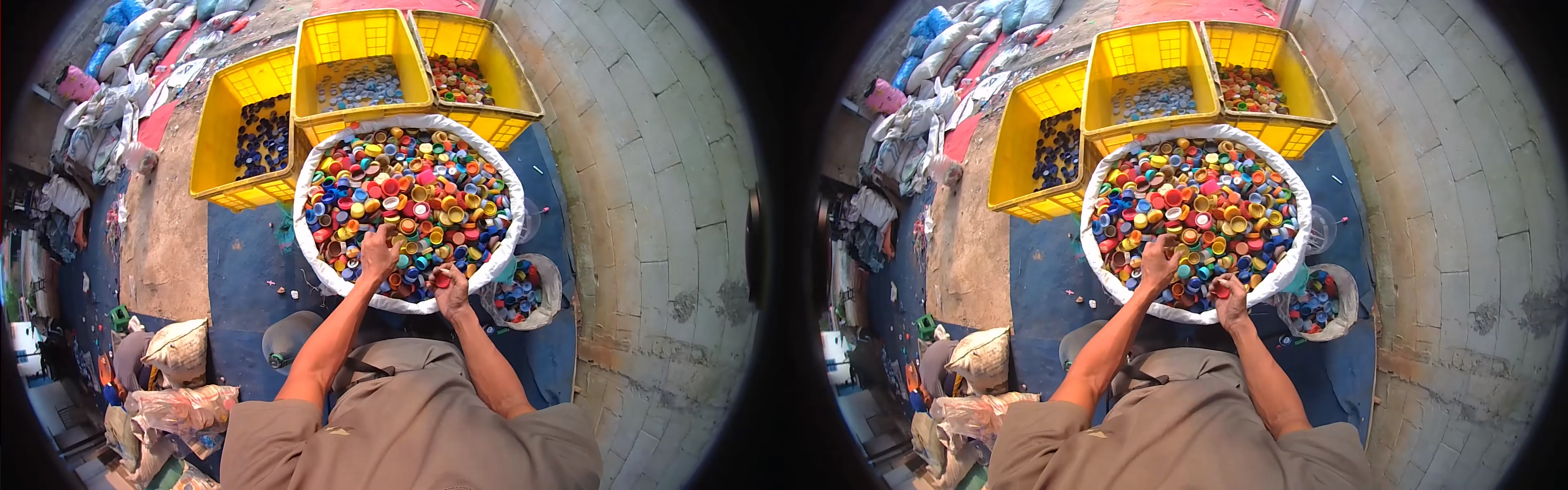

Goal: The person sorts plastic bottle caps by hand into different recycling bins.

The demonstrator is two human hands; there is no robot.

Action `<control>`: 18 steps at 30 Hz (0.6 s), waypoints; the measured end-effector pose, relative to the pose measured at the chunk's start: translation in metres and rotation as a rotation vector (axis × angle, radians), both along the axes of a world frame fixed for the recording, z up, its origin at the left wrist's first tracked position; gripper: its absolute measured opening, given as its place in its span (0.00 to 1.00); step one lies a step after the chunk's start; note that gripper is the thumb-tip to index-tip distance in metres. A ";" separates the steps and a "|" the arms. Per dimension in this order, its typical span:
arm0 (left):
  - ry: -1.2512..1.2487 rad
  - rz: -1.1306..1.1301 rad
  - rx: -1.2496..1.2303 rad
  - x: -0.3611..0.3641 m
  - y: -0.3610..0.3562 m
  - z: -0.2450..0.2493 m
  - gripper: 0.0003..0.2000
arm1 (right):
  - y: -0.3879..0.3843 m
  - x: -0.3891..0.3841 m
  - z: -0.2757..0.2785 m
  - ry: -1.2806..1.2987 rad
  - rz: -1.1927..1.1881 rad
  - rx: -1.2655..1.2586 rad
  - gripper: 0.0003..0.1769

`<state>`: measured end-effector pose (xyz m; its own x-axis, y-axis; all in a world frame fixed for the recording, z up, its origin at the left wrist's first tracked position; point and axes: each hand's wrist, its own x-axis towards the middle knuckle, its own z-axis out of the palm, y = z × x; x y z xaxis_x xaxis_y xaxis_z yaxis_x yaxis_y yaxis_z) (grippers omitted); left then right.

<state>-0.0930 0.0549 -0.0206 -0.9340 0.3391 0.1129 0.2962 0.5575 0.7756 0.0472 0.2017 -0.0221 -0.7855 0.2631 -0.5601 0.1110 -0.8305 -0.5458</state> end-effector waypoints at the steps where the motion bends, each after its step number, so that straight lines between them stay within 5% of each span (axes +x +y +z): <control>1: 0.063 -0.012 -0.066 -0.003 0.007 0.004 0.21 | 0.003 0.007 0.001 -0.005 -0.013 0.008 0.06; 6: 0.101 -0.117 -0.169 -0.023 0.027 -0.011 0.27 | 0.011 0.029 0.012 -0.021 -0.056 0.025 0.07; 18: -0.189 0.024 0.191 -0.030 0.033 -0.024 0.09 | 0.016 0.036 0.008 -0.065 -0.020 0.106 0.08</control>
